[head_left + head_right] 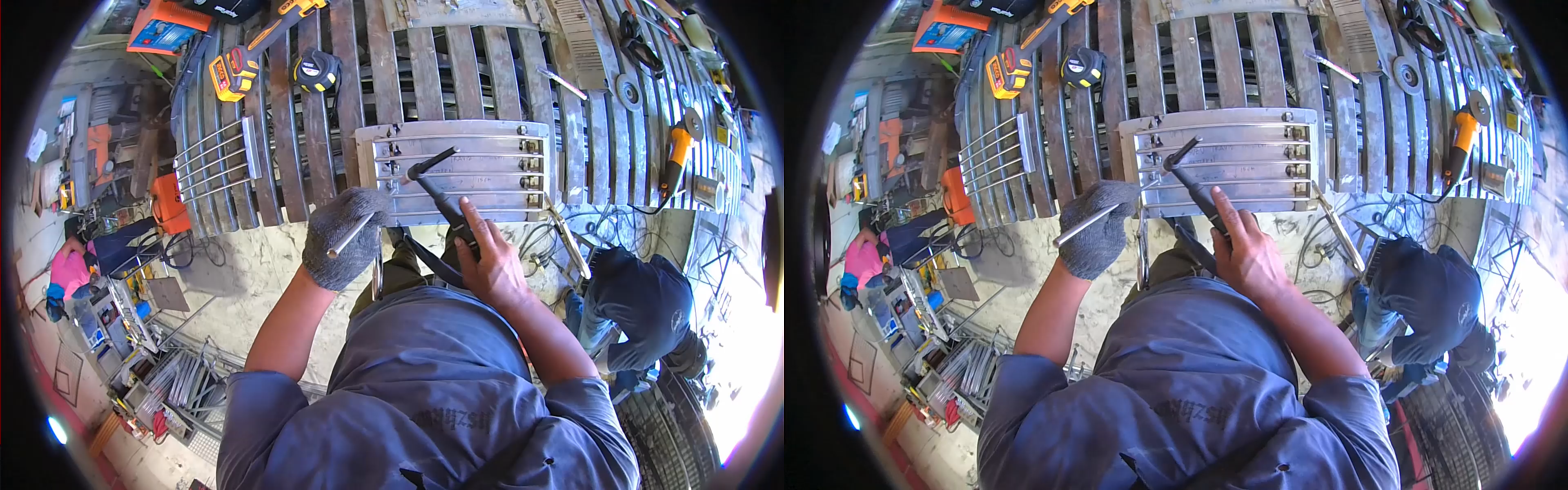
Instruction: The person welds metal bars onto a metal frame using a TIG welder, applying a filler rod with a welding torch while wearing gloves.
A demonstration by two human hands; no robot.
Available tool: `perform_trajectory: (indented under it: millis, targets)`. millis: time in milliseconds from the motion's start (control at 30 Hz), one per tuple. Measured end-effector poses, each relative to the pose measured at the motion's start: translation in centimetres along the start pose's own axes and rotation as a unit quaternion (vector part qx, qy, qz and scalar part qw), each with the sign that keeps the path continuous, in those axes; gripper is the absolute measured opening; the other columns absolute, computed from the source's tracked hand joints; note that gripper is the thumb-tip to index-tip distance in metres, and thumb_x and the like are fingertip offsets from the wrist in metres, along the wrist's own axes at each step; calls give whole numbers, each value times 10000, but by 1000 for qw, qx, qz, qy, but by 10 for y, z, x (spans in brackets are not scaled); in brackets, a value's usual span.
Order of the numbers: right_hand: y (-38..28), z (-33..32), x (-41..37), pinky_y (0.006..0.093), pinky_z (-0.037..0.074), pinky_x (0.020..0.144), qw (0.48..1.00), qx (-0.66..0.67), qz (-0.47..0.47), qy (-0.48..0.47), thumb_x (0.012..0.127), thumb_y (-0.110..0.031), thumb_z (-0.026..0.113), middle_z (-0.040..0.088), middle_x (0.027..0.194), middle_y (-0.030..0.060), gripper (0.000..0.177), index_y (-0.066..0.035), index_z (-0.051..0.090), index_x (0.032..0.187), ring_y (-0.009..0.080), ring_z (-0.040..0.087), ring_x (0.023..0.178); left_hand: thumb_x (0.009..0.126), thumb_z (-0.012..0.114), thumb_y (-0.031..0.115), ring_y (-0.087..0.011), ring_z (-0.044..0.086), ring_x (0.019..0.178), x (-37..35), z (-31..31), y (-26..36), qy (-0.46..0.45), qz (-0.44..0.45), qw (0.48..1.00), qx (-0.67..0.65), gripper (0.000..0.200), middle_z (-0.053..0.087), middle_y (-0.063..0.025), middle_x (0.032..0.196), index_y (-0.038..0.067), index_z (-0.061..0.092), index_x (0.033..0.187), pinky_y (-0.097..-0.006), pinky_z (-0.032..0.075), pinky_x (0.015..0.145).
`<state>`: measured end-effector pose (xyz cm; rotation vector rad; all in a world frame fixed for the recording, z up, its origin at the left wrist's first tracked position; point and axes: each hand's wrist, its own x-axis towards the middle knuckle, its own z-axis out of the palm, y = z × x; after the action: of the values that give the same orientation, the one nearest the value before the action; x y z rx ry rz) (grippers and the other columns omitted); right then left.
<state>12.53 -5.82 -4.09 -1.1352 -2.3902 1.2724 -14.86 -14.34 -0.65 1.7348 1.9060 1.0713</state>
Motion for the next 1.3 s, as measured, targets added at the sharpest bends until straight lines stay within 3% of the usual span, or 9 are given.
perform_trajectory:
  millis: [167,333,600,900,1000,1300]
  targets:
    - [4,15,0,579,605,642,999,-41,-7,-19,1035,-166,686,634,1033,198,804,-251,328,1749,450,708,740,939,712,-63,-347,801,952,-5,-2,-4,-1,-5,1000,19,244,802,-141,1060,77,746,1135,-416,644,819]
    - [9,25,-2,544,607,599,999,-44,-24,-14,1017,-149,695,618,1006,189,817,-210,335,1748,424,691,695,934,705,-77,-308,795,839,-6,-1,-7,7,-8,1000,7,263,803,-140,1037,68,756,1148,-385,640,760]
    - [11,40,-8,530,610,620,998,-64,-24,-11,1012,-120,724,648,1017,178,787,-173,385,1720,408,702,707,950,694,-77,-276,792,795,-8,-3,-5,2,-9,1000,8,254,804,-146,1046,63,757,1153,-375,637,719]
    - [10,58,-19,516,607,609,997,-70,-28,23,992,-86,727,632,1011,171,805,-141,383,1718,395,686,712,926,691,-38,-355,808,952,-20,-2,-15,1,-8,1000,-12,270,797,-141,1077,92,727,1161,-426,660,831]
    - [10,65,-22,518,603,609,997,-60,-24,35,987,-73,721,630,1007,176,806,-136,385,1717,400,686,723,994,678,-74,-257,807,896,-25,-2,-20,10,11,1000,-26,245,814,-157,1115,42,757,1195,-342,653,740]
    - [4,76,-28,537,595,615,997,-52,-11,54,981,-62,714,622,1012,186,820,-135,372,1722,419,670,722,1009,682,-82,-248,792,959,-33,1,-28,-2,4,997,-73,237,806,-167,1176,29,756,1205,-318,641,777]
